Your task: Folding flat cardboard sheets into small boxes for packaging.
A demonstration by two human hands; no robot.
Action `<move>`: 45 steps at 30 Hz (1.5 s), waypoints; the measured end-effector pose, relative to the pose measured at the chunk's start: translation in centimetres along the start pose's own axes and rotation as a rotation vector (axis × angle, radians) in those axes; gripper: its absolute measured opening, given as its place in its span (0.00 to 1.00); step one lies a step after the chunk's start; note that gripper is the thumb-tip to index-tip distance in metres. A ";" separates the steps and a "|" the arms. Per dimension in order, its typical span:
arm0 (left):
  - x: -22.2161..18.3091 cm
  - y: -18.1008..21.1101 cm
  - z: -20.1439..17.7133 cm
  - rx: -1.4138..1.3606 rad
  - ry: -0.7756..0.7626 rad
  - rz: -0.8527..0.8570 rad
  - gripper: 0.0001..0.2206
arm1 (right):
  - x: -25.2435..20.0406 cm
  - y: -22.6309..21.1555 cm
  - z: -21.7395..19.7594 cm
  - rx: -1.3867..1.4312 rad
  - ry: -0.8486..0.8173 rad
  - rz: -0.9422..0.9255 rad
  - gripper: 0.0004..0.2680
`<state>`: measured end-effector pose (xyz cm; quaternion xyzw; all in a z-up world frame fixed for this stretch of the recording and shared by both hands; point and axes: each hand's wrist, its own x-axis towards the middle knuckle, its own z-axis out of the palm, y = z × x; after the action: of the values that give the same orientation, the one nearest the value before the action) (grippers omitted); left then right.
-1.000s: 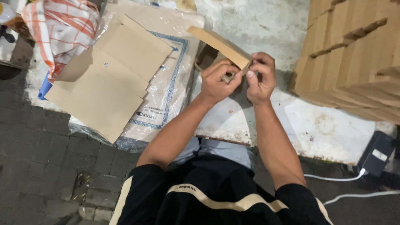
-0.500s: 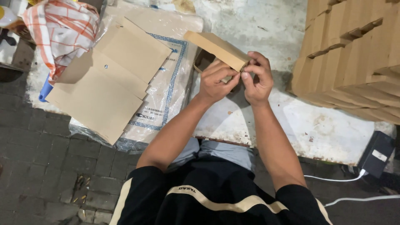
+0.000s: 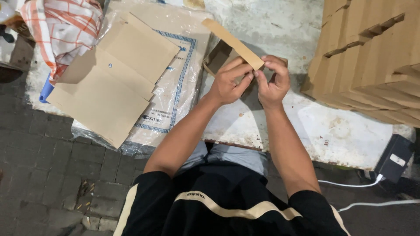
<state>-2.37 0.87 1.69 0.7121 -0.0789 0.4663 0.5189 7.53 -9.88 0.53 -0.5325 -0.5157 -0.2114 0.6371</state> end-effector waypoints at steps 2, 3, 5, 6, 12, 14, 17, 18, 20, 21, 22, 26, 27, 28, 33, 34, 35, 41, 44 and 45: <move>1.1 1.1 -0.2 0.014 -0.004 0.014 0.08 | 0.1 -0.1 -0.1 -0.025 -0.006 -0.007 0.08; 1.2 1.7 -0.3 0.025 -0.010 0.008 0.08 | -0.2 -0.3 -0.2 -0.054 -0.016 0.006 0.08; -0.1 -0.9 0.1 0.182 0.019 0.086 0.08 | -0.6 0.5 -0.4 -0.052 0.022 0.005 0.09; -0.8 -2.2 0.3 0.340 0.048 0.165 0.09 | -0.8 0.8 -0.4 -0.051 0.060 0.004 0.09; 0.0 -3.3 -3.3 0.561 0.328 0.011 0.23 | 0.5 1.3 -2.8 -0.076 0.211 0.129 0.05; 0.1 -2.5 -3.5 0.431 0.221 -0.019 0.23 | 0.0 1.6 -3.2 -0.043 0.229 0.185 0.04; 0.2 -2.5 -3.5 0.325 0.117 0.036 0.18 | 0.8 1.0 -3.0 -0.002 0.226 0.192 0.05; 0.2 -2.6 -3.4 0.348 0.114 0.110 0.15 | 1.3 0.5 -2.8 0.001 0.205 0.157 0.05; 1.2 -2.9 -3.3 0.399 0.237 0.222 0.13 | 0.5 2.0 -3.2 0.046 0.206 0.153 0.10; 1.2 -2.9 -3.2 0.443 0.356 0.312 0.12 | -0.3 2.5 -3.6 0.084 0.205 0.170 0.17; 1.0 -3.4 -2.8 0.445 0.356 0.312 0.12 | -0.2 2.4 -3.4 0.085 0.205 0.170 0.17; -0.8 -4.4 -0.4 0.459 0.306 0.477 0.07 | -2.2 2.1 -3.0 0.008 0.123 0.198 0.08; -1.0 -4.7 0.3 0.415 0.272 0.499 0.07 | -2.6 2.4 -2.9 0.012 0.090 0.283 0.08; -0.5 -3.5 0.5 0.418 0.276 0.504 0.07 | -2.0 2.0 -2.4 0.015 0.088 0.276 0.08; 1.1 0.2 0.4 0.365 0.237 0.443 0.04 | -3.5 2.9 -2.5 0.330 -0.022 0.546 0.08; 1.1 0.2 0.2 0.364 0.235 0.437 0.04 | -4.1 3.2 -2.7 0.328 -0.021 0.552 0.08; 1.4 0.2 0.0 0.369 0.251 0.440 0.03 | -4.4 3.7 -2.9 0.400 0.039 0.559 0.07; 1.4 0.1 -0.5 0.347 0.229 0.415 0.04 | -3.7 2.9 -3.2 0.520 0.003 0.650 0.10; 1.1 0.6 0.1 0.359 0.204 0.406 0.04 | -4.2 2.2 -2.4 0.441 -0.035 0.658 0.09; 1.5 0.8 0.2 0.354 0.197 0.424 0.03 | -4.0 2.3 -2.2 0.340 -0.041 0.629 0.06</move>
<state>-1.89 0.91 3.30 0.7105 -0.0923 0.6378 0.2826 8.88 -12.11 -3.83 -0.5557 -0.3669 0.0945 0.7400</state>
